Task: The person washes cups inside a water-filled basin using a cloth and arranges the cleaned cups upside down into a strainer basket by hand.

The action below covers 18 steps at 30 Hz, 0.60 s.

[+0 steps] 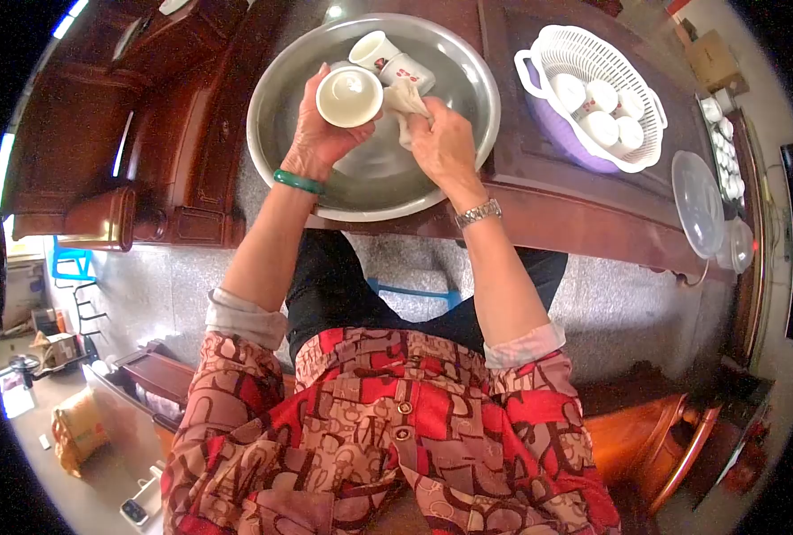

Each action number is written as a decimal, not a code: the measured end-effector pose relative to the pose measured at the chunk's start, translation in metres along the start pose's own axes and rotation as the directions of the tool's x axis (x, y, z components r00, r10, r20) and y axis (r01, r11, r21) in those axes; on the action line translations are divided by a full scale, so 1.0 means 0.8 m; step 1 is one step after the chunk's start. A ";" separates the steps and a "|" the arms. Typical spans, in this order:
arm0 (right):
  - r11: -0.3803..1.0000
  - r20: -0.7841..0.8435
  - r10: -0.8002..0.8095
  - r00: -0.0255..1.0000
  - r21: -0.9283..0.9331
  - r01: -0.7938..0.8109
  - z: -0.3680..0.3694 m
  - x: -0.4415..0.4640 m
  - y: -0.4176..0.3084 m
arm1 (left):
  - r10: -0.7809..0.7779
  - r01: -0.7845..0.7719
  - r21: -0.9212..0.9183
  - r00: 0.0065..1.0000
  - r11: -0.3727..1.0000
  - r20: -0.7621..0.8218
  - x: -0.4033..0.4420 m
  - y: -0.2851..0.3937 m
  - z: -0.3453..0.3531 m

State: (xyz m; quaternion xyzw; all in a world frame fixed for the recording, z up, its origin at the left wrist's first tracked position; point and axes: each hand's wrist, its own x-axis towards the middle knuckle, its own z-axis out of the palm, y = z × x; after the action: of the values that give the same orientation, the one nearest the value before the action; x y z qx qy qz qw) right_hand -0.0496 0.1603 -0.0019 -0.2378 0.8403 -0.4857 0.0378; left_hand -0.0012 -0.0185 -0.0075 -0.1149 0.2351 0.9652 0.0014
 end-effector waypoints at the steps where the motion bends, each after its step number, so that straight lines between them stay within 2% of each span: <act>1: 1.000 0.007 -0.001 1.000 -0.015 0.001 -0.001 0.000 -0.001 | 0.012 -0.012 0.020 1.000 1.000 -0.017 -0.001 0.000 0.003; 4: 1.000 0.016 0.018 1.000 0.003 -0.018 -0.001 0.000 -0.003 | 0.059 -0.052 0.072 0.994 0.996 -0.093 -0.003 -0.004 0.010; 8: 1.000 -0.018 -0.015 1.000 0.001 0.015 0.001 -0.001 -0.002 | 0.059 -0.056 0.054 0.996 0.997 -0.065 -0.002 -0.004 0.008; 11: 0.997 -0.012 -0.037 0.999 -0.062 0.036 0.001 0.001 0.001 | 0.087 -0.076 0.089 0.988 0.993 -0.130 -0.008 -0.006 0.019; 13: 0.997 -0.063 -0.061 0.996 -0.061 0.057 0.003 0.002 0.006 | 0.209 -0.147 0.295 0.959 0.944 -0.191 -0.013 -0.011 0.029; 14: 0.997 -0.066 -0.060 0.996 -0.061 0.056 0.004 0.003 0.008 | 0.207 -0.145 0.296 0.960 0.944 -0.189 -0.012 -0.011 0.027; 16: 0.994 -0.121 -0.082 0.989 -0.084 0.072 0.006 0.006 0.013 | 0.438 -0.143 0.732 0.869 0.666 -0.229 -0.007 -0.014 0.021; 17: 0.994 -0.123 -0.081 0.989 -0.084 0.071 0.007 0.006 0.016 | 0.437 -0.143 0.733 0.871 0.665 -0.227 -0.005 -0.017 0.017; 18: 0.991 -0.153 -0.108 0.982 -0.100 0.094 0.008 0.006 0.018 | 0.500 -0.184 0.805 0.852 0.563 -0.154 -0.004 -0.020 0.014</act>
State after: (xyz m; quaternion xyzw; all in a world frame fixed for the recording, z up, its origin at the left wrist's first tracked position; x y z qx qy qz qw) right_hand -0.0573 0.1591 -0.0162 -0.2424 0.8489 -0.4652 -0.0646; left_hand 0.0001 0.0010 -0.0044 -0.2319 0.6347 0.7135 -0.1850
